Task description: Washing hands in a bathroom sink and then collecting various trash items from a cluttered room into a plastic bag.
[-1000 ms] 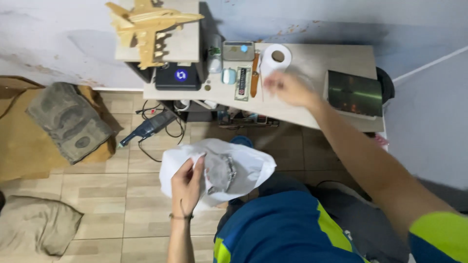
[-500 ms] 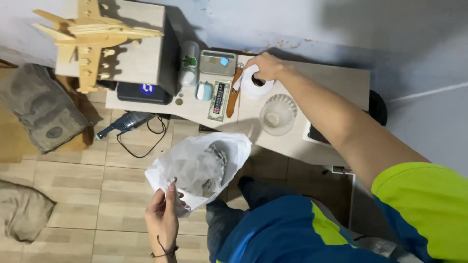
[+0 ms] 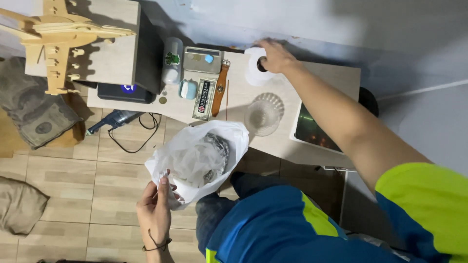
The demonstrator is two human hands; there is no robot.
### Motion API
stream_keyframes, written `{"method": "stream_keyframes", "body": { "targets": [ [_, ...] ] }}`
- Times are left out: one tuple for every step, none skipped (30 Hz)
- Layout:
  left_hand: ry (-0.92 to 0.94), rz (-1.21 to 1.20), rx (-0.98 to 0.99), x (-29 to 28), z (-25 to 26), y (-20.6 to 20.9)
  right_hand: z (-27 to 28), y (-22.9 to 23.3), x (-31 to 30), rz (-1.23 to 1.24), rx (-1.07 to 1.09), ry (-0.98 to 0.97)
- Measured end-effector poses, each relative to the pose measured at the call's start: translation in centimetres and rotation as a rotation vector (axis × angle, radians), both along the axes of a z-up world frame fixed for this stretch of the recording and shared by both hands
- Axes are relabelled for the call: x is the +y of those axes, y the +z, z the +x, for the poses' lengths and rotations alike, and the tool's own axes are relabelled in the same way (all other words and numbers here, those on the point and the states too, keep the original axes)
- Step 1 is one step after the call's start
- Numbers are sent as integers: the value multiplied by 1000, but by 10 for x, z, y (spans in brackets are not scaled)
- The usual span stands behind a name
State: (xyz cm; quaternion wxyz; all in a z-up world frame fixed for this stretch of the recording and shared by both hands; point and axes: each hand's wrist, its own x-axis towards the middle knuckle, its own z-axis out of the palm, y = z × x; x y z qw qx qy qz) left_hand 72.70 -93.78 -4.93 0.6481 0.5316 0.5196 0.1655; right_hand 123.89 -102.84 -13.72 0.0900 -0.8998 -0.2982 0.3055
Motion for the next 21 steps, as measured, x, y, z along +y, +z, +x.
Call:
{"method": "stream_keyframes", "body": {
  "targets": [
    [0, 18, 19, 0, -1, -1, 0, -3, -3, 93, -150, 77],
    [1, 36, 38, -1, -3, -1, 0, -5, -6, 187, -299, 157],
    [1, 36, 35, -2, -5, -1, -20, -3, -19, 187, -301, 157],
    [-14, 54, 21, -2, -8, 0, -41, 0, -32, 258, -187, 70],
    [-31, 74, 8, -2, -11, 0, -63, 2, -45, 330, -72, -18],
    [-31, 77, 5, -2, -14, 2, -91, 16, -50, 332, -75, -18],
    [-36, 96, 32, -2, -17, 4, -119, 29, -54, 202, -34, 57],
    [-40, 115, 59, -3, -20, 7, -148, 42, -59, 70, 6, 129],
    [-41, 116, 59, -3, -21, 7, -158, 36, -61, 71, 5, 129],
    [-26, 102, 76, -4, -23, 7, -167, 29, -63, 12, -7, 66],
    [-11, 88, 95, -4, -25, 8, -178, 22, -65, -46, -16, 4],
    [-11, 90, 98, -4, -26, 8, -176, 5, -70, -45, -14, 4],
    [-4, 80, 88, -5, -27, 7, -173, -12, -77, -5, -41, -28],
    [3, 70, 77, -6, -27, 7, -171, -29, -84, 34, -67, -61],
    [1, 70, 75, -7, -24, 11, -164, -26, -87, 34, -69, -62],
    [-11, 59, 79, -7, -21, 16, -157, -23, -89, 124, -133, -89],
    [-22, 47, 86, -8, -19, 21, -152, -21, -93, 213, -193, -115],
    [-23, 46, 87, -10, -21, 20, -139, -19, -101, 211, -192, -115],
    [-22, 54, 84, -11, -22, 19, -125, -18, -107, 225, -263, -129],
    [-20, 63, 82, -12, -23, 18, -112, -17, -114, 239, -334, -143],
    [-19, 61, 83, -13, -25, 16, -99, -14, -114, 238, -333, -141]
  ]
}}
